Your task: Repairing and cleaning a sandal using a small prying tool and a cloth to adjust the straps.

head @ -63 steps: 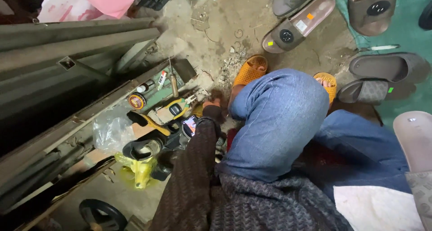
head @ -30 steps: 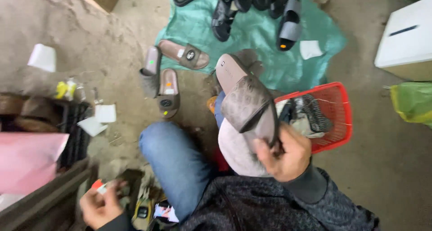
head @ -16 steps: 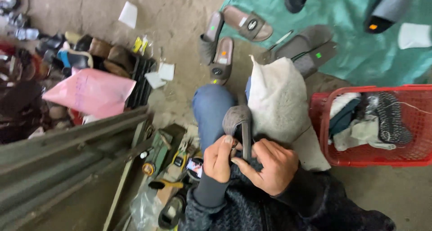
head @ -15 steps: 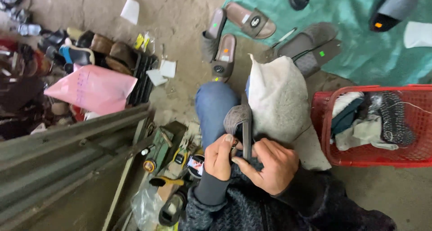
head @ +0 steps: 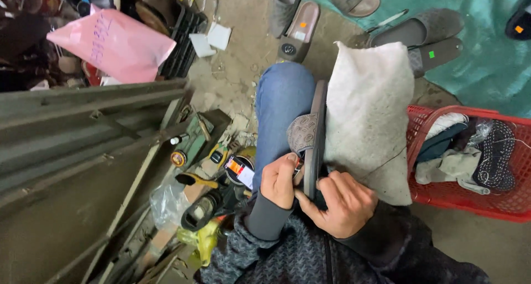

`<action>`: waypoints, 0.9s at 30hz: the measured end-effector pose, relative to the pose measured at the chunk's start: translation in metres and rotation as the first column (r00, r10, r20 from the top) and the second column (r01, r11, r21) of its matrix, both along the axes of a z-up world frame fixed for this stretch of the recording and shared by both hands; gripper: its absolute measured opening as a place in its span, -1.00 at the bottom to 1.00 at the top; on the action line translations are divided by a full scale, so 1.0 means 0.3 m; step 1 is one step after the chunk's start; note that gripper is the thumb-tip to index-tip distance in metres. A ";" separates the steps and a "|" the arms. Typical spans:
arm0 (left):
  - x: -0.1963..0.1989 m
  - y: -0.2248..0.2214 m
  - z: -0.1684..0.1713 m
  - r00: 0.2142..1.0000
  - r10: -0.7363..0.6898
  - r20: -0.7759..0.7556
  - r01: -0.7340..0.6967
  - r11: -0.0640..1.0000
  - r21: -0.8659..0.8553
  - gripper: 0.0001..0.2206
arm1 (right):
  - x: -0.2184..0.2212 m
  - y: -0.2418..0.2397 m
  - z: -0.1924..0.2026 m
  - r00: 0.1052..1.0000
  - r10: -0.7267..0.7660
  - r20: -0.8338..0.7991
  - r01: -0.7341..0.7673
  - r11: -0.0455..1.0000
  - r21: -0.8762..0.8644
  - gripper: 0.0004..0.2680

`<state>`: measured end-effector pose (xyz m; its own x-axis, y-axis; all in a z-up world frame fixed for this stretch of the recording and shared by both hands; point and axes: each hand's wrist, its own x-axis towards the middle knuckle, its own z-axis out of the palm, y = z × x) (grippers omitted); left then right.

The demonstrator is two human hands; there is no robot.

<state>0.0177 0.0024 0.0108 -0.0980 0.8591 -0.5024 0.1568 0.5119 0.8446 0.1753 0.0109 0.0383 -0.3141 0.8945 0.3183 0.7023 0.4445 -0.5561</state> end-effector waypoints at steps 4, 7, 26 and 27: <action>0.004 -0.046 -0.044 0.997 0.057 0.058 -0.058 0.998 0.004 -0.62 | 0.013 -0.034 -0.050 1.000 0.013 -0.018 -0.014 1.000 -0.020 -0.63; 0.014 -0.067 -0.061 0.994 0.102 0.038 -0.102 0.995 0.004 -0.62 | 0.016 -0.039 -0.050 1.000 0.017 -0.025 -0.018 0.999 -0.035 -0.63; 0.000 -0.067 0.032 0.866 -0.004 -0.501 0.066 0.992 0.106 -0.73 | 0.035 -0.045 -0.046 0.998 -0.036 -0.055 0.027 0.986 -0.162 -0.66; 0.003 -0.072 0.027 0.814 0.027 -0.580 0.097 0.978 0.182 -0.69 | 0.040 -0.046 -0.048 0.998 -0.018 -0.063 0.006 0.985 -0.172 -0.69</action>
<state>0.0186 -0.0192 0.0190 -0.2841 0.9407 -0.1853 0.6612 0.3322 0.6726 0.1872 -0.0030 0.0240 -0.2869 0.9411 0.1790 0.6675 0.3304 -0.6673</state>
